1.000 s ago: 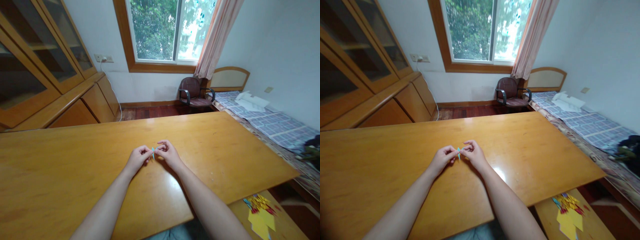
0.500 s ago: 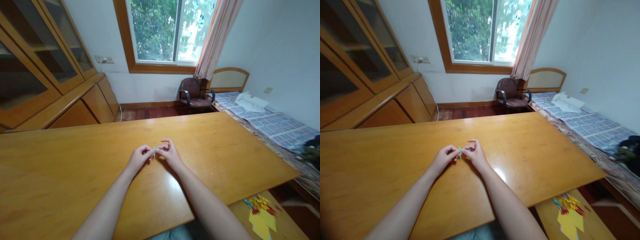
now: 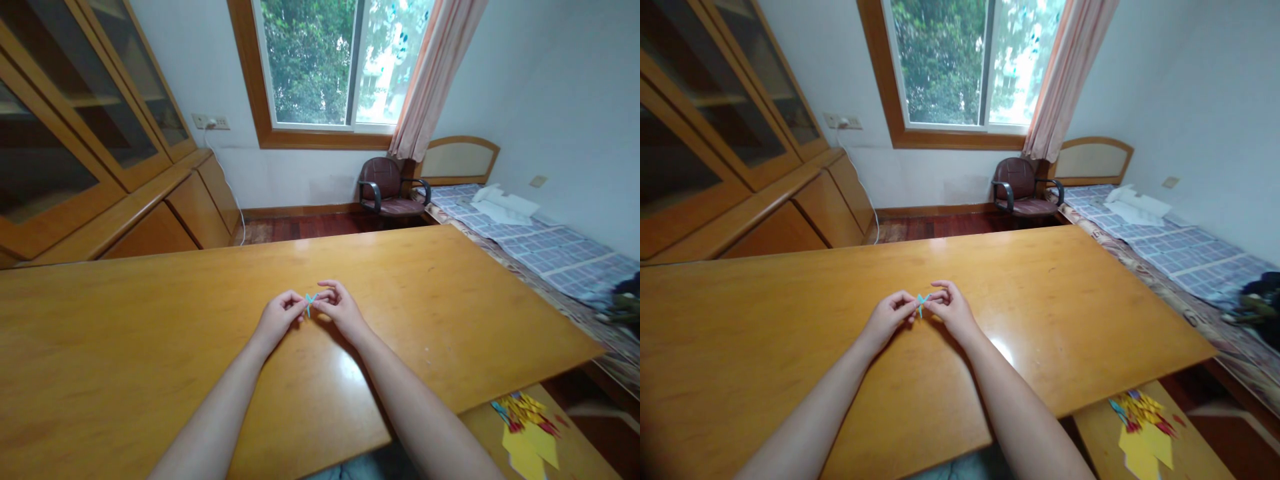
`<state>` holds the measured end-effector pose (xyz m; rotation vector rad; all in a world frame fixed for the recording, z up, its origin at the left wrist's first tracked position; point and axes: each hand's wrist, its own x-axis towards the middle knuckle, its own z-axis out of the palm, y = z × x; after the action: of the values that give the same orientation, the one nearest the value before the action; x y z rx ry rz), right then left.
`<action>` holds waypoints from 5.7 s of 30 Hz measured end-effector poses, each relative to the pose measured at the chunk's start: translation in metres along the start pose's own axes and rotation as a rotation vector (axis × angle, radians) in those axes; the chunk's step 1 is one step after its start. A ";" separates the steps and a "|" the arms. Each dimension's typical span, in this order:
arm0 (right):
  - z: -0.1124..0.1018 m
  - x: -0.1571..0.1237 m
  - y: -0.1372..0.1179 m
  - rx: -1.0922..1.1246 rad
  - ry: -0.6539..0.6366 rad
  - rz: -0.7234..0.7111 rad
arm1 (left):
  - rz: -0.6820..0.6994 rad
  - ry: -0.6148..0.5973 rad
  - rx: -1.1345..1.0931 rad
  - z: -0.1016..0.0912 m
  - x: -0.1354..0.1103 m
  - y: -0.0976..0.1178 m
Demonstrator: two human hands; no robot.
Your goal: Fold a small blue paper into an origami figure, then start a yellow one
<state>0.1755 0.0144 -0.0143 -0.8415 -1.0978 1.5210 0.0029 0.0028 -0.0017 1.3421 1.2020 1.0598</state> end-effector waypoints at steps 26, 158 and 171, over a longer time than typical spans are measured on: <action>0.001 0.000 0.003 -0.016 0.043 -0.021 | 0.023 0.002 0.041 -0.001 -0.004 -0.003; -0.001 -0.003 -0.005 0.182 0.005 0.066 | 0.659 0.123 0.631 0.006 -0.017 -0.005; -0.005 -0.002 0.001 0.040 -0.011 -0.037 | 0.539 0.143 0.488 0.006 -0.016 -0.004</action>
<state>0.1799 0.0133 -0.0172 -0.7821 -1.0823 1.5134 0.0067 -0.0135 -0.0061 2.0786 1.2874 1.2993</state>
